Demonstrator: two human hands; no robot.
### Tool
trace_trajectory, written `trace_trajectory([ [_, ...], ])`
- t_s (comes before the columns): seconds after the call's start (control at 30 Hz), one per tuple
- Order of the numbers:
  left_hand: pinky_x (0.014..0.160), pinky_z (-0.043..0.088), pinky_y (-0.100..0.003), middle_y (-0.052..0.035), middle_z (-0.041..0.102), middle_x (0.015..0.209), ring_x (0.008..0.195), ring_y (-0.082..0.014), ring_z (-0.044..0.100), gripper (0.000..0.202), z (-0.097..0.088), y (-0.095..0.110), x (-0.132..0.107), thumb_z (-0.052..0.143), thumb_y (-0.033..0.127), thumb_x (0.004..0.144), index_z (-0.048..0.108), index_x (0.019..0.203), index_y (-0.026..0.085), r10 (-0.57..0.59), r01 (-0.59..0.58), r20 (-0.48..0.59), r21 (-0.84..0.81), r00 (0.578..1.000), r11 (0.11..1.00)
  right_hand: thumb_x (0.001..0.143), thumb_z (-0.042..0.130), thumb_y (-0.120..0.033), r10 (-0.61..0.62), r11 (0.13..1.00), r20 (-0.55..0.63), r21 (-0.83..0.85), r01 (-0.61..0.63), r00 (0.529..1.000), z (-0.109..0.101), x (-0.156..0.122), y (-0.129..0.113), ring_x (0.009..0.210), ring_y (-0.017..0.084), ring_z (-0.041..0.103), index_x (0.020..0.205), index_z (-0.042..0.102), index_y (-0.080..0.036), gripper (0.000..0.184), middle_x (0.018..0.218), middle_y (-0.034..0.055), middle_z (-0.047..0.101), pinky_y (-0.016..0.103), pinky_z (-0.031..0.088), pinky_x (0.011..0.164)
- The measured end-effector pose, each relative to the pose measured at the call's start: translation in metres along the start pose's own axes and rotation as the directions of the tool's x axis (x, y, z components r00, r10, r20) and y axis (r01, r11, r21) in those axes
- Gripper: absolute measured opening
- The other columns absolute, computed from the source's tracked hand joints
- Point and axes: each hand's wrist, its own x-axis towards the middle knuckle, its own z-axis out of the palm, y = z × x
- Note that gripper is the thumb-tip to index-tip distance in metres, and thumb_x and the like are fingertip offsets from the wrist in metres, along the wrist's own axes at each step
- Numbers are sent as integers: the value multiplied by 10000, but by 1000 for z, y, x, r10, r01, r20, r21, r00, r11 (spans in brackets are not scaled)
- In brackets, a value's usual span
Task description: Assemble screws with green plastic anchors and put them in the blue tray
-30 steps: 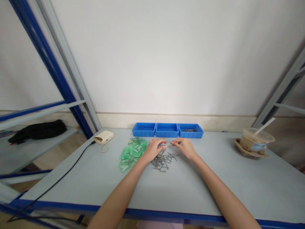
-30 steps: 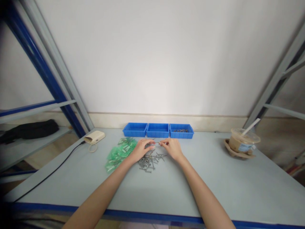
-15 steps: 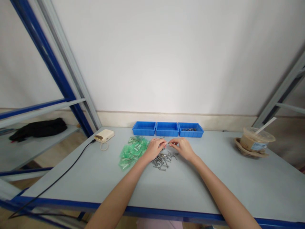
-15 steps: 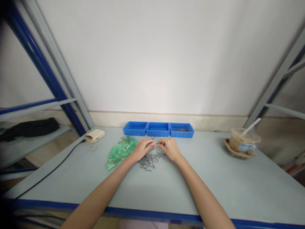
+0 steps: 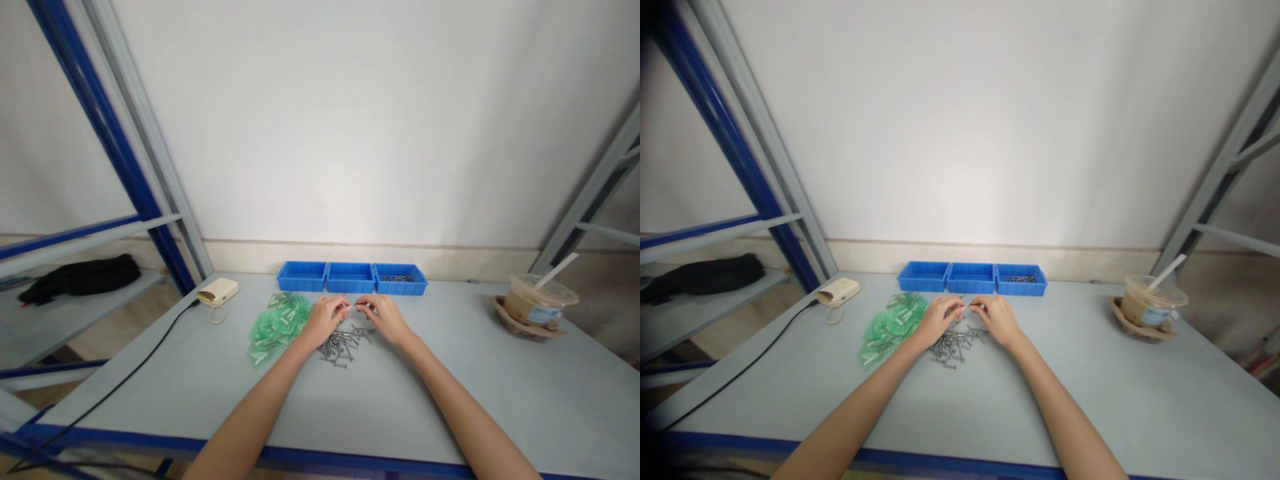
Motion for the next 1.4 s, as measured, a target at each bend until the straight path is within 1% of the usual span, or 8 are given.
trace_trajectory([
  [0.2, 812, 359, -289, -9, 633, 701, 770, -168, 561, 298, -1, 0, 1, 392, 274, 881, 571, 660, 183, -3, 3, 7, 23, 1000, 1000, 843, 502, -314, -37, 999, -7, -37, 37, 999, 4, -1, 1, 720, 133, 594, 964, 594, -210, 184, 876, 16, 671, 290, 353, 777],
  [0.3, 808, 363, -299, -3, 640, 696, 768, -174, 564, 252, 1, -1, 1, 404, 304, 878, 591, 753, 188, -13, 13, 16, 21, 1000, 1000, 868, 460, -309, -46, 997, -14, -69, 45, 999, 4, 0, 2, 733, 141, 594, 882, 621, -205, 192, 840, 22, 676, 294, 337, 774],
  [0.43, 822, 356, -312, -2, 648, 715, 808, -181, 558, 190, 2, -3, 0, 428, 280, 867, 601, 867, 201, 12, -13, 16, 57, 1000, 998, 878, 440, -322, -33, 997, -2, -67, 33, 999, 4, 1, 4, 729, 142, 594, 884, 631, -212, 220, 837, 16, 683, 284, 330, 743],
  [0.87, 814, 360, -309, -4, 621, 698, 754, -167, 542, 288, 0, 0, 1, 376, 274, 887, 554, 677, 190, -9, 9, 2, 56, 1000, 998, 852, 506, -338, -103, 978, -68, -188, 89, 992, 5, -1, 1, 713, 127, 591, 849, 639, -233, 169, 801, 0, 690, 328, 229, 867],
  [1.0, 802, 364, -303, -11, 624, 752, 784, -169, 538, 242, -4, 1, 1, 414, 301, 877, 567, 727, 190, 33, -29, -40, 101, 999, 995, 875, 467, -319, -115, 979, -106, -178, 95, 988, 2, -1, -5, 764, 135, 592, 875, 638, -231, 192, 849, 15, 689, 320, 240, 853],
  [1.1, 816, 361, -310, -20, 637, 843, 839, -176, 532, 170, -7, 3, 0, 440, 286, 865, 583, 829, 201, 67, -60, -54, 120, 996, 991, 893, 427, -315, -105, 983, -77, -157, 92, 992, 0, 0, -7, 785, 132, 596, 892, 640, -233, 228, 879, 17, 688, 312, 259, 833],
  [1.3, 806, 361, -316, -12, 605, 704, 762, -166, 527, 270, -8, 5, -1, 387, 268, 884, 569, 700, 190, 51, -49, -13, 125, 999, 991, 868, 477, -307, -54, 995, -83, -83, 47, 995, 5, -1, -5, 762, 144, 609, 1038, 589, -243, 213, 883, 22, 690, 309, 299, 806],
  [1.4, 791, 363, -316, -11, 601, 700, 757, -169, 524, 305, -6, 4, -2, 377, 276, 887, 553, 656, 185, 50, -47, -21, 125, 999, 991, 872, 469, -300, -79, 995, -105, -77, 71, 991, 8, 0, -4, 751, 147, 609, 919, 627, -240, 176, 877, 20, 692, 315, 293, 813],
])
